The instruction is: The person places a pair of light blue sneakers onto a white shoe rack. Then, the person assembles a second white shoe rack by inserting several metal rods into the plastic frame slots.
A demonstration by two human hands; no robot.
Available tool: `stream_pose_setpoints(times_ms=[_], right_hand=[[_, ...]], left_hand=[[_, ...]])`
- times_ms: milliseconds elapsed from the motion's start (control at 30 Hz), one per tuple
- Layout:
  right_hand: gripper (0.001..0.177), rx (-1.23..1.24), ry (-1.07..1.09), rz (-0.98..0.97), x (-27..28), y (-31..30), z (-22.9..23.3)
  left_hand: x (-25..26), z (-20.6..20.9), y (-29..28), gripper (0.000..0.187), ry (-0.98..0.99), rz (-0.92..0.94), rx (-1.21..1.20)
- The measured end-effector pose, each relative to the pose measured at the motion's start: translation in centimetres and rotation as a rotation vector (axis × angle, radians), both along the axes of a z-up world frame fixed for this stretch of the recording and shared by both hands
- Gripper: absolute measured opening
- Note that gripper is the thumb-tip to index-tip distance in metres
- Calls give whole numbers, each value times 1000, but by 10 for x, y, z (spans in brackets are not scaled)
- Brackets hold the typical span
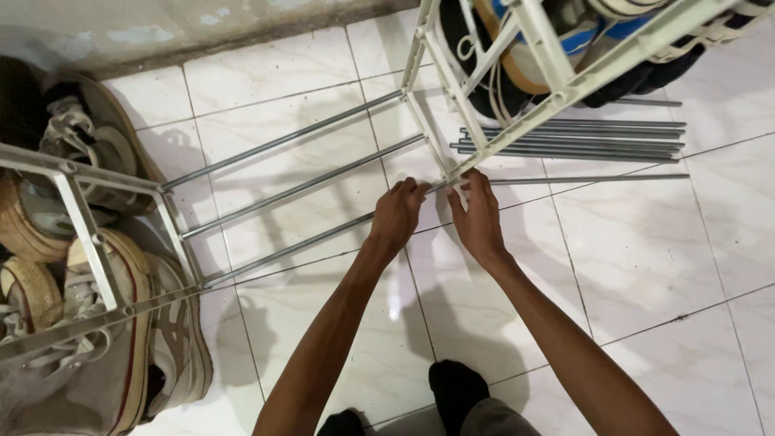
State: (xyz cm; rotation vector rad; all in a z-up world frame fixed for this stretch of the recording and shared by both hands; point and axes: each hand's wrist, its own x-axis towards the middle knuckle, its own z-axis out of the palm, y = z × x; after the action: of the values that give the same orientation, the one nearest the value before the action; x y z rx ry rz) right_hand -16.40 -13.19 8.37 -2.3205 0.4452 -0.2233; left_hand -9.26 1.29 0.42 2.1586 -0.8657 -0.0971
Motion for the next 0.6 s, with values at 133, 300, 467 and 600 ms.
stream_pose_setpoints(times_ms=[133, 300, 467, 600], right_hand=[[37, 65, -10, 52, 15, -15, -8], [28, 150, 33, 38, 16, -19, -24], [27, 128, 108, 72, 18, -26, -20], [26, 125, 160, 55, 19, -24, -10]], left_hand=[[-3, 1, 1, 38, 39, -17, -13], [-2, 7, -1, 62, 17, -65, 73], [0, 1, 1, 62, 20, -101, 25], [-1, 3, 1, 61, 45, -73, 51]])
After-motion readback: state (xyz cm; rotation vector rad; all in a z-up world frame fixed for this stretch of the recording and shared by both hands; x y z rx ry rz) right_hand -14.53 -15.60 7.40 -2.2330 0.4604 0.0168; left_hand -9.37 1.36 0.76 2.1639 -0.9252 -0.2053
